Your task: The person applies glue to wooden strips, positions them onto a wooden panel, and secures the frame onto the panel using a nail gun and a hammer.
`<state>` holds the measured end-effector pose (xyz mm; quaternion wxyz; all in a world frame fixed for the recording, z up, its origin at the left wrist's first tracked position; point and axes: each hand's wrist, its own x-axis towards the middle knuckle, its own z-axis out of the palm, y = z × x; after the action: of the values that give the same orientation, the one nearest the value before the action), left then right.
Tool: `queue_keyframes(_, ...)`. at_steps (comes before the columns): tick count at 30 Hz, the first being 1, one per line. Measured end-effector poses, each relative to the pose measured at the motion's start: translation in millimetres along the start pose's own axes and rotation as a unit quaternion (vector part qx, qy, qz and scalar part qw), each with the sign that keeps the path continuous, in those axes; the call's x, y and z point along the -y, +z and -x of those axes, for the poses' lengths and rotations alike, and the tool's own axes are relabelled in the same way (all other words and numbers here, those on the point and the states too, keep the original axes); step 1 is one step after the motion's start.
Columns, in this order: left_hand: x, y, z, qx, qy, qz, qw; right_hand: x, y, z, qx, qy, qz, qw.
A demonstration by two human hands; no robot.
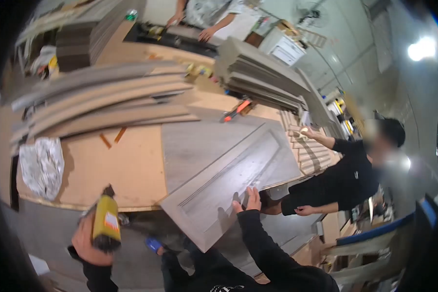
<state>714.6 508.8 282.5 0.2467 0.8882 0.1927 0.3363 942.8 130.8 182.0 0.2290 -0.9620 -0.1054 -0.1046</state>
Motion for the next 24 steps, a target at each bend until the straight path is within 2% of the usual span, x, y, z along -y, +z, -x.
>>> queue_keyframes(1,16,8,-9,-0.011,0.069,-0.078,0.994,-5,3,-1,0.003,0.022,0.009,1.0)
queue_keyframes(2,13,14,-33,0.056,0.021,-0.099,0.993,-4,5,1,0.006,0.046,0.016,0.999)
queue_keyframes(4,40,46,-64,0.094,-0.011,-0.129,0.987,8,2,-1,0.006,0.087,0.017,0.996)
queue_keyframes(6,81,93,-78,0.129,-0.04,-0.231,0.964,18,3,0,-0.025,0.1,0.015,0.995)
queue_keyframes(7,75,101,-89,0.212,-0.084,-0.273,0.935,16,3,-1,-0.029,0.103,0.045,0.993)
queue_keyframes(8,78,110,-86,0.187,-0.017,-0.352,0.917,8,4,-4,-0.05,0.081,0.043,0.995)
queue_keyframes(9,167,173,-71,0.088,0.025,-0.406,0.909,7,6,-4,-0.079,0.086,0.052,0.992)
queue_keyframes(10,54,106,-82,0.154,0.009,-0.357,0.921,4,4,-5,-0.066,0.118,0.026,0.991)
queue_keyframes(11,33,95,-85,0.218,-0.024,-0.304,0.927,2,1,-6,-0.055,0.153,0.013,0.987)
queue_keyframes(12,37,108,-70,0.143,0.024,-0.354,0.924,-2,0,-5,-0.045,0.176,-0.003,0.983)
queue_keyframes(13,31,114,-52,0.115,0.085,-0.292,0.946,-6,0,-5,-0.041,0.199,-0.022,0.979)
queue_keyframes(14,-3,111,-57,0.333,-0.021,-0.258,0.907,-22,10,-5,-0.054,0.183,-0.018,0.981)
queue_keyframes(15,4,130,-25,0.198,0.1,-0.1,0.97,-21,5,-6,-0.042,0.192,-0.02,0.98)
queue_keyframes(17,-25,148,0,0.26,-0.02,-0.039,0.965,-18,-6,-2,-0.018,0.202,-0.027,0.979)
queue_keyframes(20,-27,178,24,0.144,-0.035,0.045,0.988,-20,-19,-6,0.017,0.209,-0.048,0.977)
queue_keyframes(23,-39,174,35,0.147,-0.121,0.063,0.98,-30,-27,-10,0.054,0.227,-0.077,0.969)
queue_keyframes(24,-42,174,41,0.151,-0.131,0.118,0.973,-36,-27,-10,0.056,0.228,-0.084,0.968)
